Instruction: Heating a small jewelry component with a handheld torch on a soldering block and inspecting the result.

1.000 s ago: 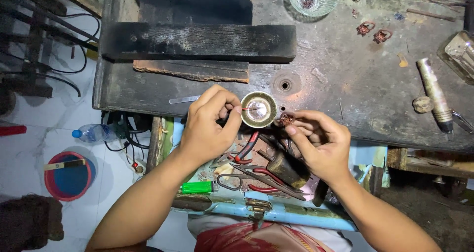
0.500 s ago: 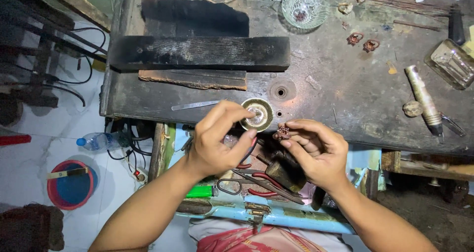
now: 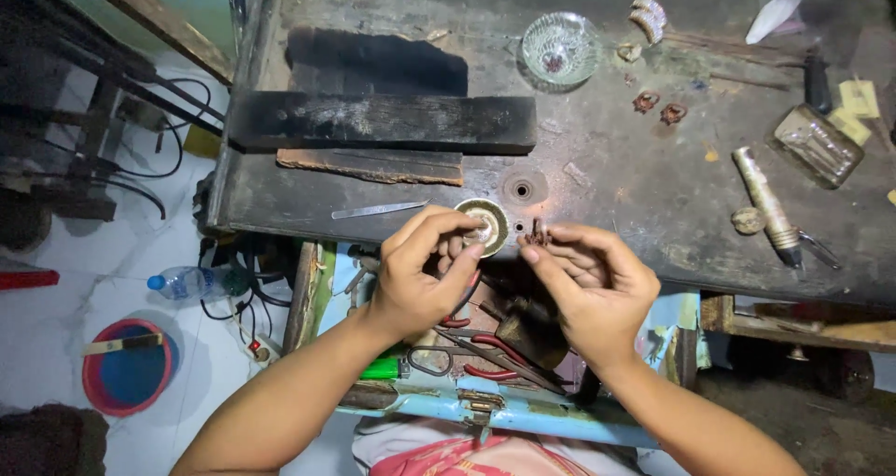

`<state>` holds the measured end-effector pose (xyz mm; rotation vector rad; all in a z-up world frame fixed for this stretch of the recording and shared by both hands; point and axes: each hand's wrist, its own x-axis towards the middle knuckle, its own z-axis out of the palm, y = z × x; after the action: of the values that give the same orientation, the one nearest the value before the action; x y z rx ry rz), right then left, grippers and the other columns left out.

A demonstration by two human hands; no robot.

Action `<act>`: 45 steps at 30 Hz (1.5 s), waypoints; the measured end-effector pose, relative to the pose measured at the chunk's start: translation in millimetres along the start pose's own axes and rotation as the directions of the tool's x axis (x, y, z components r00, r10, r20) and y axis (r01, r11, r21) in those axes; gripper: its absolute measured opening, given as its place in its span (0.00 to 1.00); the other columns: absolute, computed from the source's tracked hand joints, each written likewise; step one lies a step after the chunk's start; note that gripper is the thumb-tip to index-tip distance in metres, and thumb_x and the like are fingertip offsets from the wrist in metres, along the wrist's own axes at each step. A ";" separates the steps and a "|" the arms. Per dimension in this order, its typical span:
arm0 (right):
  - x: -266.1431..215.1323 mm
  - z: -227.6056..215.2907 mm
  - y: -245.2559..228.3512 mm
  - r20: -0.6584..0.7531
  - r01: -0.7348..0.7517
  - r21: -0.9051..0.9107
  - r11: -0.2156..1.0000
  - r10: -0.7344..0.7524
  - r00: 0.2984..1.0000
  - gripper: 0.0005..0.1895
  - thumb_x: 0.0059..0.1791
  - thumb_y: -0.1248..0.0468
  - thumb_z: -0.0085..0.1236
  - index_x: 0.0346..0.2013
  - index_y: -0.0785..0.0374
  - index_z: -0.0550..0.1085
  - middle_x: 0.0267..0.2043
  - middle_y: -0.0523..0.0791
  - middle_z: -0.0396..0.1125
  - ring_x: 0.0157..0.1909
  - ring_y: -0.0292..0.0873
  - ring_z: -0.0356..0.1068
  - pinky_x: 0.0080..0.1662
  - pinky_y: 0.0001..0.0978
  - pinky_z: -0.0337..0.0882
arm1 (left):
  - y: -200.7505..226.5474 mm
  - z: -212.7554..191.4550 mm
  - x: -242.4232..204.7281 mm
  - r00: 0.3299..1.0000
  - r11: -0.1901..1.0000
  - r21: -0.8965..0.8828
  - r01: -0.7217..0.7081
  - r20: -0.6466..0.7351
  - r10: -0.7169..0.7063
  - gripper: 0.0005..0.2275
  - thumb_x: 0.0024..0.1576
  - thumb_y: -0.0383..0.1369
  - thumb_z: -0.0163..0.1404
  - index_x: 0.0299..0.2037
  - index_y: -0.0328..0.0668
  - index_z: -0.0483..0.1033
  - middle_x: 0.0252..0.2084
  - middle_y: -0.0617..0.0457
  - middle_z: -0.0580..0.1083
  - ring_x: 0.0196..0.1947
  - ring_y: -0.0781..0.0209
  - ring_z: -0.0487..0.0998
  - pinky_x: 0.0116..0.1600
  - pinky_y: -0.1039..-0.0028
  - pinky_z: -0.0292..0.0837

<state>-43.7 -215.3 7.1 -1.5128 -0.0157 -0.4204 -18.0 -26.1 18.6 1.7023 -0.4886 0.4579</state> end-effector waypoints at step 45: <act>30.6 30.5 -37.0 0.222 0.058 0.070 0.996 -0.072 0.972 0.18 0.42 0.81 0.68 0.45 0.79 0.77 0.43 0.59 0.74 0.43 0.50 0.80 0.47 0.38 0.84 | -13.5 -17.0 5.9 0.987 0.998 -0.050 0.044 -0.155 -0.051 0.04 0.59 0.20 0.54 0.42 0.26 0.77 0.33 0.42 0.74 0.23 0.62 0.73 0.23 0.77 0.72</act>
<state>-18.0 -193.7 53.0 -1.4937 -0.2544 -0.2965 -6.1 -7.5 13.8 1.6158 -0.3415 0.5371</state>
